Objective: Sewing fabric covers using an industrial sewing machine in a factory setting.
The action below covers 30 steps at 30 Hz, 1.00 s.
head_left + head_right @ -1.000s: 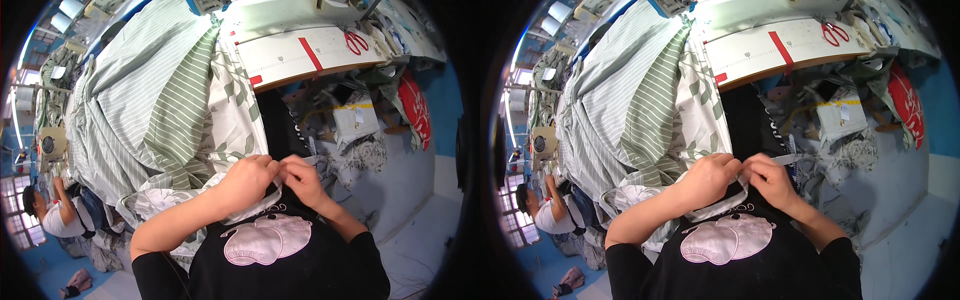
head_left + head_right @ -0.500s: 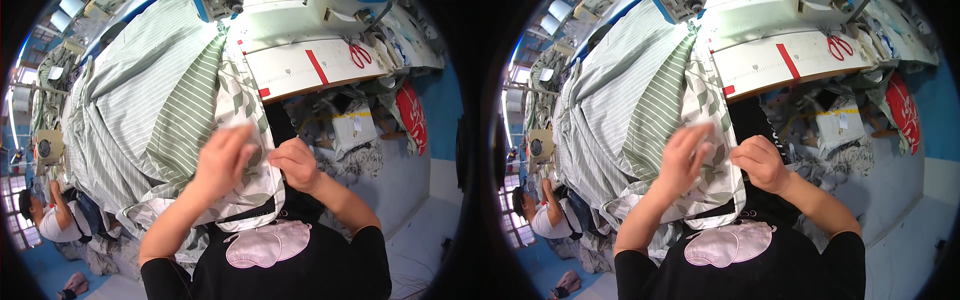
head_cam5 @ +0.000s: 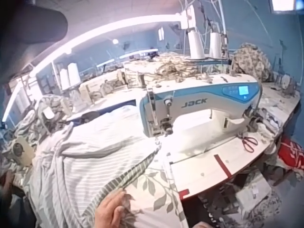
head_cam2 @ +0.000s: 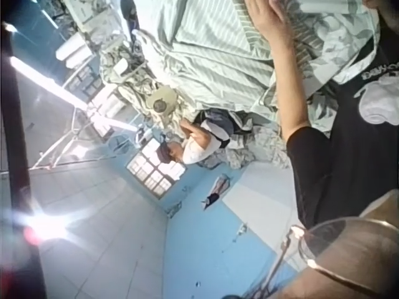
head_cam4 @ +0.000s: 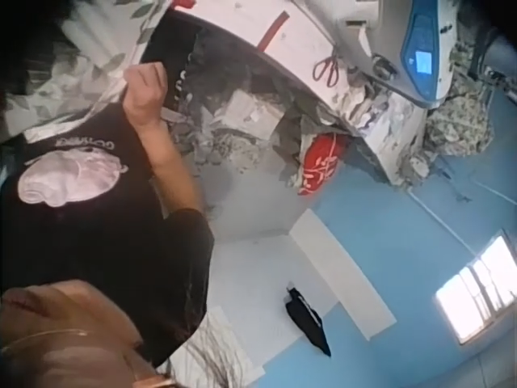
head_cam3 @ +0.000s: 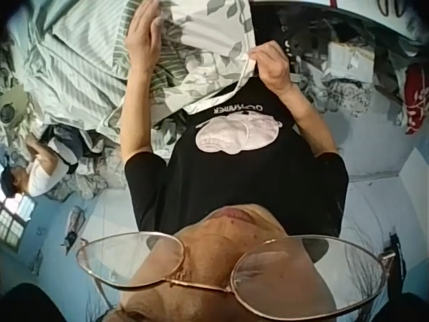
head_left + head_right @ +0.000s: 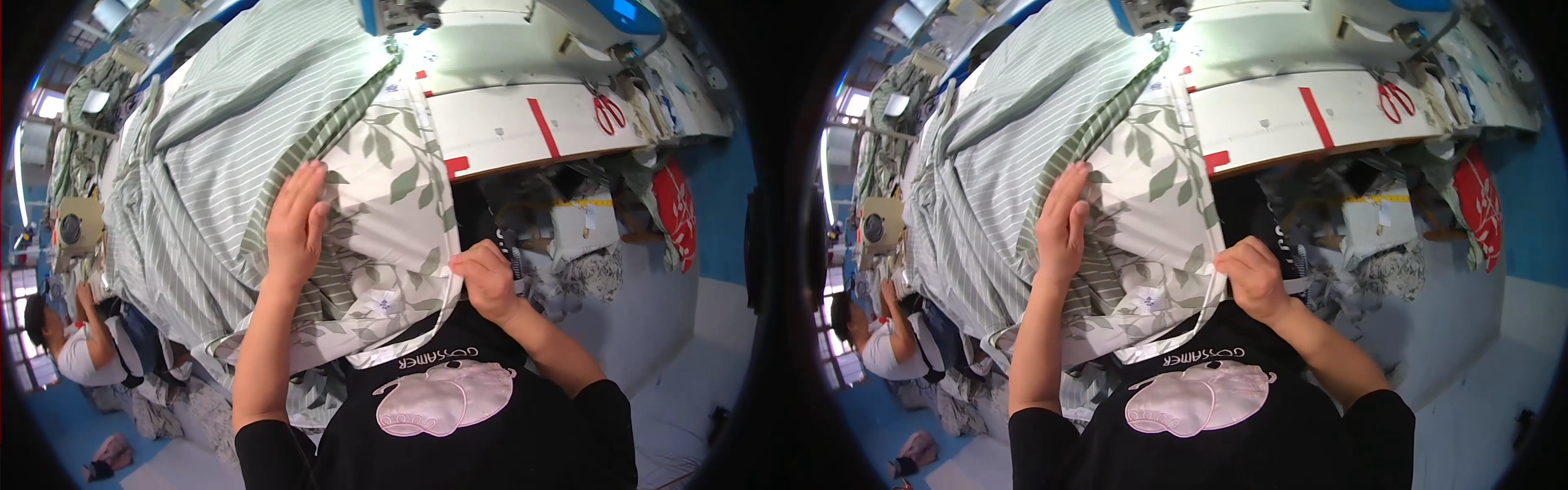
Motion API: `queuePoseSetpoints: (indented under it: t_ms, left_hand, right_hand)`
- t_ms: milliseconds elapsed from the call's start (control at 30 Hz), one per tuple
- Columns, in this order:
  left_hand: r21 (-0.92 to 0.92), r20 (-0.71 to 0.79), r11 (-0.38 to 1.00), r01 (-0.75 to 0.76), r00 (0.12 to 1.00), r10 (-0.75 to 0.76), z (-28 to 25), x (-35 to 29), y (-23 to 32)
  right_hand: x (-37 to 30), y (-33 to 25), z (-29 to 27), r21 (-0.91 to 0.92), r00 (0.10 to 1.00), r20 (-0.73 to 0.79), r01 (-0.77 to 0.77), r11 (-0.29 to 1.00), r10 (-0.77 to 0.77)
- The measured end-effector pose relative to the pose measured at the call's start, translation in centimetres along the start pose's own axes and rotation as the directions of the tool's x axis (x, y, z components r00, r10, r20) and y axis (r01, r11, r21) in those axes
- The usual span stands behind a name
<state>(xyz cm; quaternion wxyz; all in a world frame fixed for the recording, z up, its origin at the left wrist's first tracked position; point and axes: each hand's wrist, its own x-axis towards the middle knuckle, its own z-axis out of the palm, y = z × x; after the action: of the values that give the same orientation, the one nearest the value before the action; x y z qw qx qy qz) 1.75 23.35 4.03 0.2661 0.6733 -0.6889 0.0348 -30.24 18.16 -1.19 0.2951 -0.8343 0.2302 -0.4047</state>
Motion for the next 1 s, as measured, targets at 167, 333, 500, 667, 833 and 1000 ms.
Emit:
queuePoseSetpoints:
  t_ms: [167,333,500,667,833,1000]
  left_hand:
    - [0.093,-0.319,0.959,0.268,0.92,-0.226,-1.5,-2.6,-1.0]
    - [0.153,-0.24,0.87,0.468,0.872,-0.427,-3.7,-6.2,-2.4]
    - [-0.063,-0.075,0.745,0.664,0.741,-0.667,-5.9,-6.9,-1.8]
    - [-0.401,-0.015,0.74,0.54,0.804,-0.595,-10.4,-4.6,5.3]
    - [-0.317,0.264,0.948,-0.03,0.957,0.118,-8.7,-1.6,16.1]
    - [-0.307,0.357,0.941,-0.14,0.9,0.25,-1.6,-2.4,17.2]
  right_hand:
    - [0.0,-0.2,-0.2,-0.01,1.0,0.015,-0.022,1.0,0.022]
    - [0.4,-0.8,-0.1,-0.001,1.0,0.015,-0.012,1.0,0.012]
    - [0.6,-1.1,-0.5,0.002,1.0,0.001,0.008,1.0,-0.008]
    - [0.7,-1.9,-0.9,-0.007,0.999,-0.029,0.032,0.999,-0.032]
    - [1.0,-2.0,-1.4,-0.029,0.992,-0.03,0.119,0.993,-0.12]
    - [0.8,-1.8,-1.3,-0.081,0.983,-0.056,0.17,0.982,-0.175]
